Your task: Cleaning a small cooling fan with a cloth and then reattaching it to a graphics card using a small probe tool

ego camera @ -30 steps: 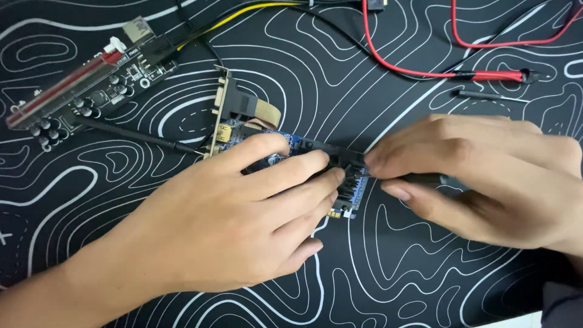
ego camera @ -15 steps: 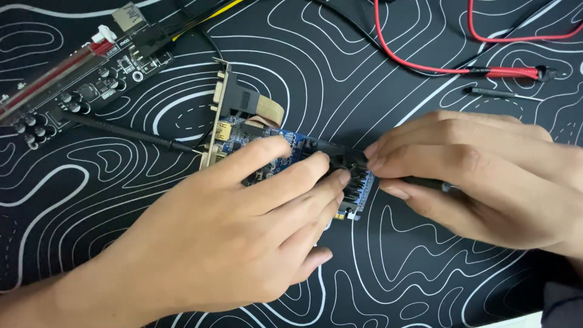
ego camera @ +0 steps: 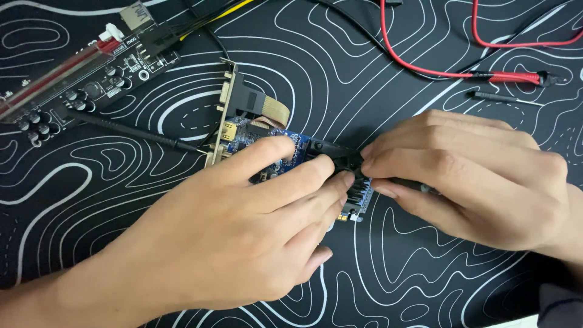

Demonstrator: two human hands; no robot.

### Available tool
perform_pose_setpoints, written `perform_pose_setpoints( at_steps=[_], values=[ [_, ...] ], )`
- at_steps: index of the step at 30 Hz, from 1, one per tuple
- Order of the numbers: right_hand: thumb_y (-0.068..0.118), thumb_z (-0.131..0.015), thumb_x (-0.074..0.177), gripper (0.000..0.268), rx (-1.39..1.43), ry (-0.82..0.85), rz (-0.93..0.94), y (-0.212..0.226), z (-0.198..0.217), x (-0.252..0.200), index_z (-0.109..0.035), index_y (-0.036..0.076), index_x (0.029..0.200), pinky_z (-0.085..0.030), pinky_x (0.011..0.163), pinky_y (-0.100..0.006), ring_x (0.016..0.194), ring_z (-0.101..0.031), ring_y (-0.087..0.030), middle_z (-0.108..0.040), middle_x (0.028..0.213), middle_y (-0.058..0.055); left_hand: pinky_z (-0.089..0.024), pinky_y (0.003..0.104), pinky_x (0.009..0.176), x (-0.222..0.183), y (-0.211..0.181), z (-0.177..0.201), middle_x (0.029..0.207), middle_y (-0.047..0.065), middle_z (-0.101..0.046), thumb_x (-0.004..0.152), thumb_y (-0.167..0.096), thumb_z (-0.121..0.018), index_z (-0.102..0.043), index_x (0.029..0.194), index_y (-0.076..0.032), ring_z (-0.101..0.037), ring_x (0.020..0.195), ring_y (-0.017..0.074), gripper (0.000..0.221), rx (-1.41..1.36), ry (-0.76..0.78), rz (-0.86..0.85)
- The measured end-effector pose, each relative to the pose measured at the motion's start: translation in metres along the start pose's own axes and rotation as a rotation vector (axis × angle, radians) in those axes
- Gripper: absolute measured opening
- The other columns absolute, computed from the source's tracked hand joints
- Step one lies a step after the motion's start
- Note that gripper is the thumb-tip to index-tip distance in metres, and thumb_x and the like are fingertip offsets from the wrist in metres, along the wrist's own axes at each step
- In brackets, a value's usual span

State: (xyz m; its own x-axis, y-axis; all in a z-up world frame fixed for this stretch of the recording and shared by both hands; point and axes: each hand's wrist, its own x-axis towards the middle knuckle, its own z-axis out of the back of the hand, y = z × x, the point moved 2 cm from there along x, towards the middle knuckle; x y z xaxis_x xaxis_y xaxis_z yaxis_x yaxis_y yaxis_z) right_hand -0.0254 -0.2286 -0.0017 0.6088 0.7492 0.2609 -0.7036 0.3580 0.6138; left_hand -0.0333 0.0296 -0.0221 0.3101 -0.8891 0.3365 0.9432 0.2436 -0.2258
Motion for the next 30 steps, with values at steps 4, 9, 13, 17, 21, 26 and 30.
perform_pose_setpoints(
  at_steps=[4,9,13,17,21,26,30],
  values=[
    [0.002,-0.07,0.104,0.018,-0.02,0.032,0.031,0.001,0.0,0.001,-0.073,-0.014,0.112,-0.073,0.093,-0.046,0.102,-0.085,-0.044,-0.08,0.11,-0.026,-0.055,0.044,0.112,0.0,0.001,0.0,0.139,0.007,-0.086,0.116,-0.048,-0.073,-0.091,0.126,-0.011,-0.071,0.133,0.0225,0.043,0.007,0.001,-0.007],
    [-0.005,-0.079,0.101,0.013,-0.031,-0.008,0.101,0.004,-0.001,0.01,-0.072,-0.015,0.104,-0.074,0.085,-0.045,0.092,-0.083,-0.042,-0.079,0.104,-0.028,-0.056,0.044,0.113,0.0,0.001,0.003,0.139,0.008,-0.085,0.116,-0.053,-0.073,-0.09,0.128,-0.01,-0.071,0.131,0.0215,0.048,0.013,0.001,-0.015],
    [0.002,-0.079,0.098,0.018,0.009,-0.056,0.083,0.004,-0.003,0.013,-0.073,-0.015,0.098,-0.071,0.079,-0.041,0.085,-0.082,-0.037,-0.079,0.098,-0.027,-0.06,0.048,0.105,0.004,0.0,0.01,0.113,0.012,-0.079,0.124,-0.023,-0.07,-0.077,0.104,-0.005,-0.072,0.107,0.0302,0.027,-0.138,-0.116,0.04],
    [0.006,-0.064,0.101,0.024,0.092,-0.061,0.026,0.005,-0.003,0.011,-0.067,-0.014,0.088,-0.066,0.076,-0.044,0.08,-0.078,-0.037,-0.072,0.09,-0.026,-0.056,0.047,0.099,0.014,-0.005,0.01,0.108,0.01,-0.073,0.123,-0.016,-0.068,-0.073,0.102,-0.007,-0.068,0.103,0.0296,0.024,-0.101,-0.139,0.081],
    [-0.006,-0.058,0.104,0.033,0.079,-0.132,0.017,0.003,-0.012,0.006,-0.051,-0.008,0.072,-0.05,0.068,-0.043,0.066,-0.052,-0.035,-0.052,0.077,-0.022,-0.053,0.045,0.094,0.026,-0.013,0.01,0.105,0.009,-0.069,0.123,-0.011,-0.066,-0.071,0.1,-0.009,-0.064,0.1,0.0291,0.024,-0.069,-0.16,0.11],
    [-0.01,-0.05,0.108,0.033,0.087,-0.205,-0.011,-0.003,-0.015,0.0,-0.045,-0.007,0.076,-0.039,0.068,-0.043,0.069,-0.041,-0.035,-0.042,0.079,-0.022,-0.047,0.043,0.085,0.044,-0.018,0.018,0.098,0.007,-0.06,0.122,-0.001,-0.063,-0.065,0.095,-0.012,-0.058,0.093,0.0281,0.028,0.017,-0.207,0.155],
    [-0.007,-0.051,0.11,0.032,0.103,-0.197,-0.043,-0.006,-0.011,-0.004,-0.045,-0.002,0.079,-0.038,0.072,-0.044,0.073,-0.04,-0.032,-0.042,0.08,-0.016,-0.044,0.041,0.081,0.051,-0.02,0.027,0.095,0.006,-0.056,0.121,0.004,-0.061,-0.063,0.093,-0.014,-0.054,0.09,0.0276,0.033,0.066,-0.235,0.158]
  ],
)
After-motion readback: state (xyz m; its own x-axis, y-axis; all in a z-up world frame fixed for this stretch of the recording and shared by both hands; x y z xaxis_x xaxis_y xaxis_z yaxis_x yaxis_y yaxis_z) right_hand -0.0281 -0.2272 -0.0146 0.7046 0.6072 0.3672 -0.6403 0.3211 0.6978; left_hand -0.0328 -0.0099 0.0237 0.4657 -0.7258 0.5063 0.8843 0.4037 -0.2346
